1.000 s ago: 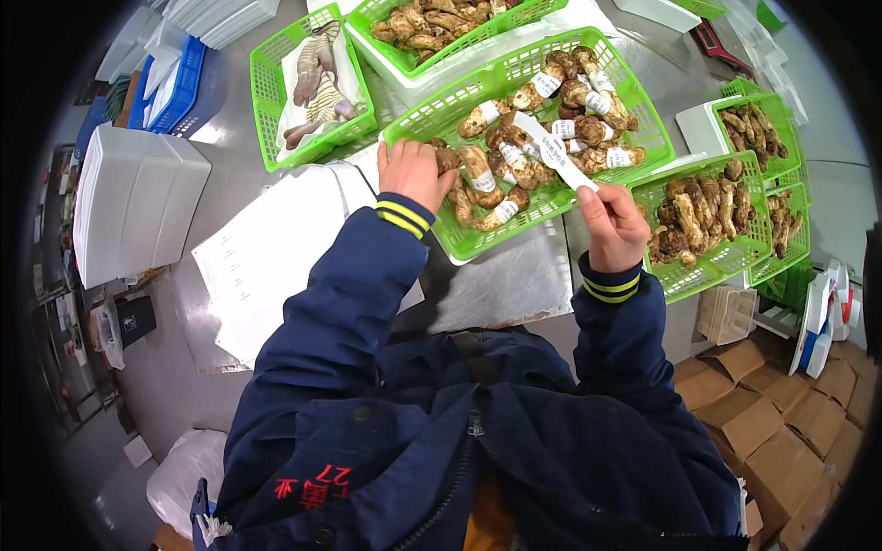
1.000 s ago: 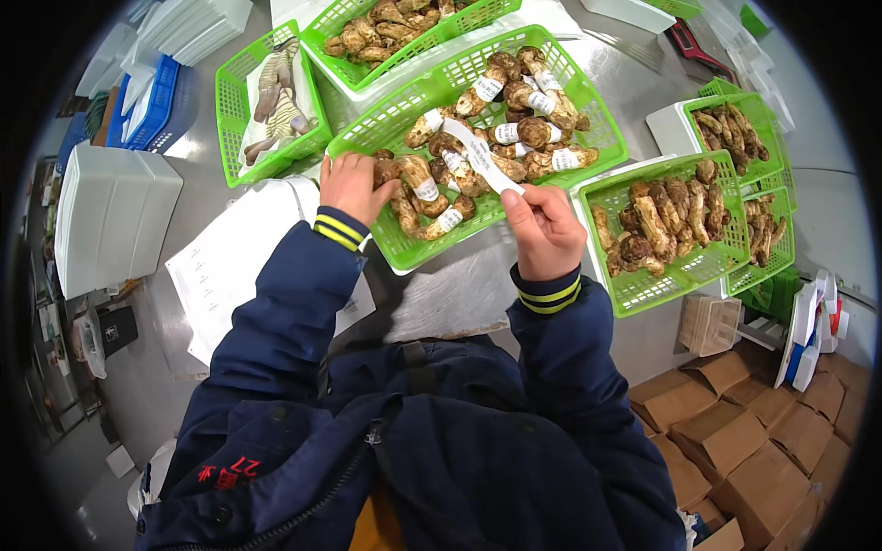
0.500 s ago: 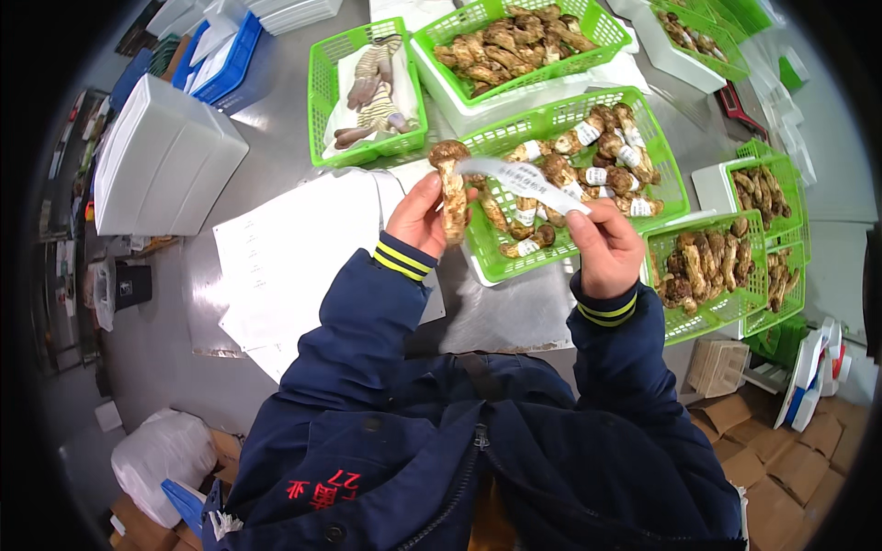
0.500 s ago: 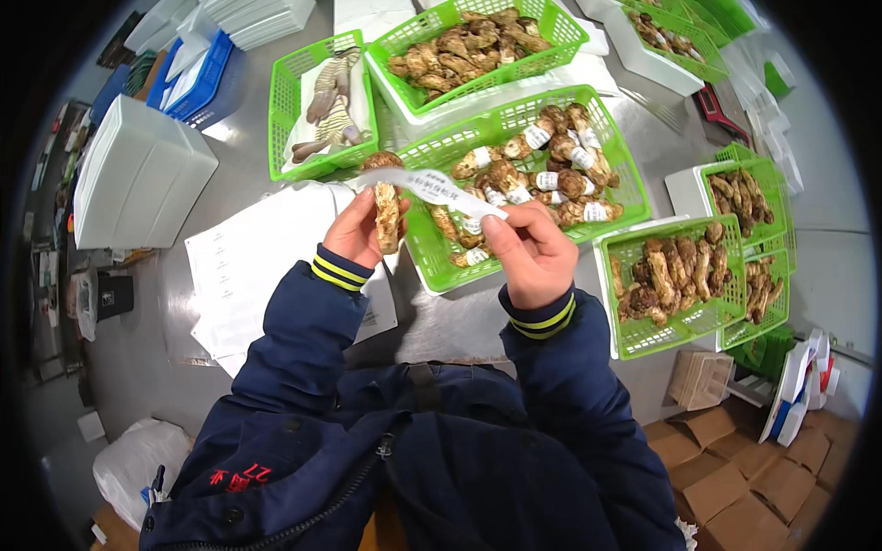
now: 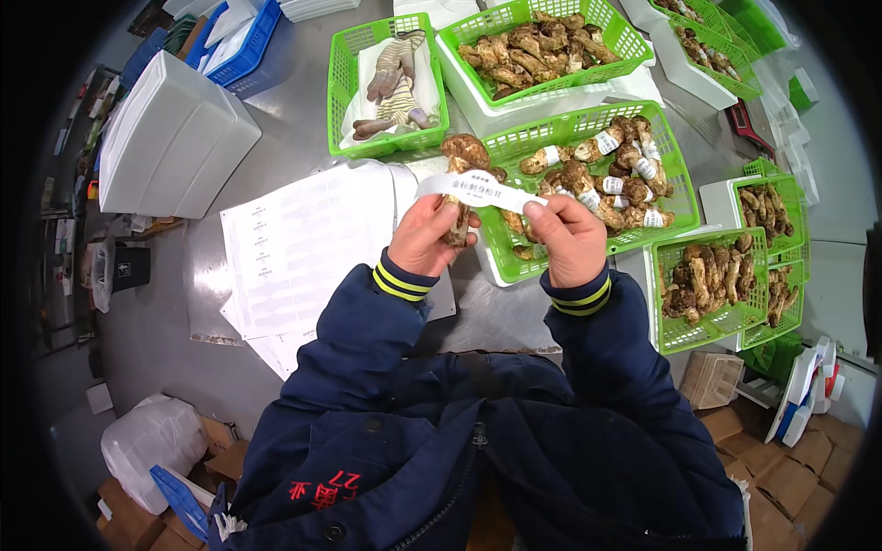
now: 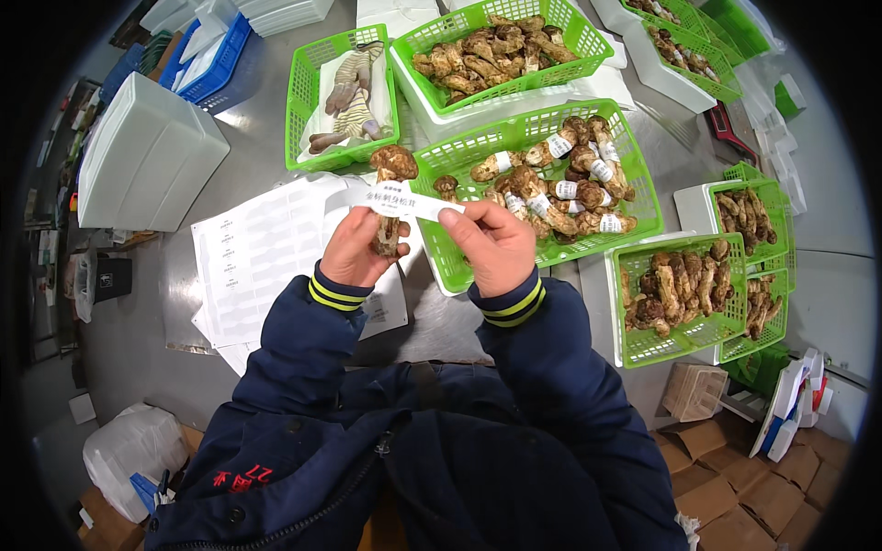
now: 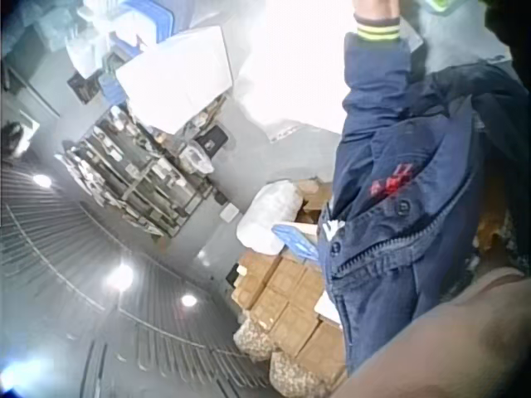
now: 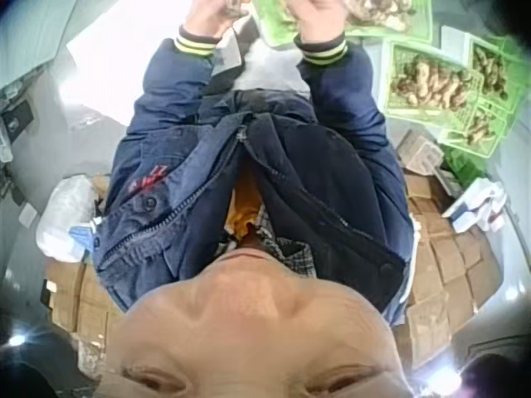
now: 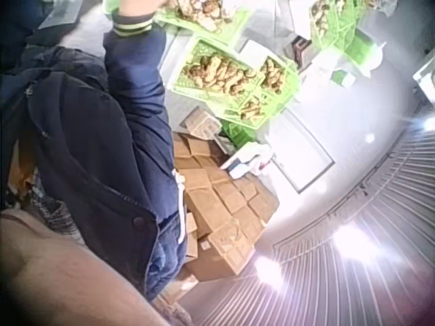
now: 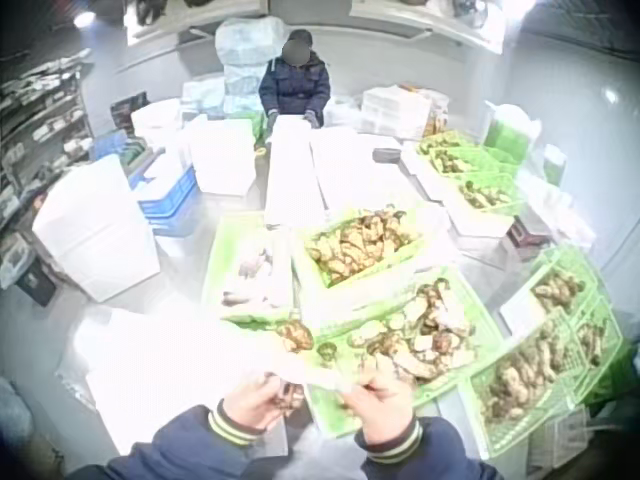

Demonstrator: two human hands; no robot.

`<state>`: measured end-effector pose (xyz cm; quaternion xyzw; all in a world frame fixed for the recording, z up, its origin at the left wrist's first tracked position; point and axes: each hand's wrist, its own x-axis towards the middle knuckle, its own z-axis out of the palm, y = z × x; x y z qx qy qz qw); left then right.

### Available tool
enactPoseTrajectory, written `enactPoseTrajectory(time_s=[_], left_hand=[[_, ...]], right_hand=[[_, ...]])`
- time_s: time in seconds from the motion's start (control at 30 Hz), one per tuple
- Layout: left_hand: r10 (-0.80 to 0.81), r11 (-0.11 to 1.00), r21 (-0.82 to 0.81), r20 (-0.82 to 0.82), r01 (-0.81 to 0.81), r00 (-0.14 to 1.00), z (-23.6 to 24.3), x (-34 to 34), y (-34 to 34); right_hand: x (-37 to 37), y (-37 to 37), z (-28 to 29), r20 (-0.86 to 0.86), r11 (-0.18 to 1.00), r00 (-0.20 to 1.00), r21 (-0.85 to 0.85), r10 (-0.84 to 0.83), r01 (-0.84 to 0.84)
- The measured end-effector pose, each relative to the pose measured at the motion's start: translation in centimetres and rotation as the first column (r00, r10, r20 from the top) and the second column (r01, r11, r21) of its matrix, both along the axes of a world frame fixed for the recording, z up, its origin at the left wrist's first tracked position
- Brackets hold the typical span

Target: The person picks mushrooms from green baskets, wraps small paper labels around their stems, and places them back. They repeatedly flip through a stack of printed sheets on the table while handling the mushrooms.

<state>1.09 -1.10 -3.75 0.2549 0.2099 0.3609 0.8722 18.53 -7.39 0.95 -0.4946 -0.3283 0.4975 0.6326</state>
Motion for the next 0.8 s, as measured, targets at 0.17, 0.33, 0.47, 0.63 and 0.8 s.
enactPoseTrajectory(time_s=[0.17,0.33,0.47,0.63,0.8], left_hand=[[0.032,0.999,-0.021,0.107,-0.030,0.994,-0.5,0.4,-0.2],[0.037,0.999,0.015,0.114,-0.039,0.993,-0.4,0.8,-0.2],[0.000,1.000,0.002,0.098,0.000,0.995,0.4,0.7,0.1],[0.016,0.998,0.058,0.079,-0.021,0.997,0.9,1.0,-0.2],[0.020,0.998,0.061,0.074,-0.025,0.997,-0.1,1.1,-0.3]], right_hand=[[-0.7,0.2,-0.6,-0.019,0.999,1.000,-0.043,0.020,-0.021],[-0.8,0.2,-1.3,0.028,0.997,1.000,-0.075,-0.005,0.007],[-0.7,0.3,-1.3,0.000,0.994,0.999,-0.101,-0.037,0.036],[-0.4,0.3,-1.4,0.028,0.994,0.998,-0.095,-0.053,0.056],[-0.5,0.4,-1.3,0.042,0.993,0.996,-0.093,-0.073,0.077]])
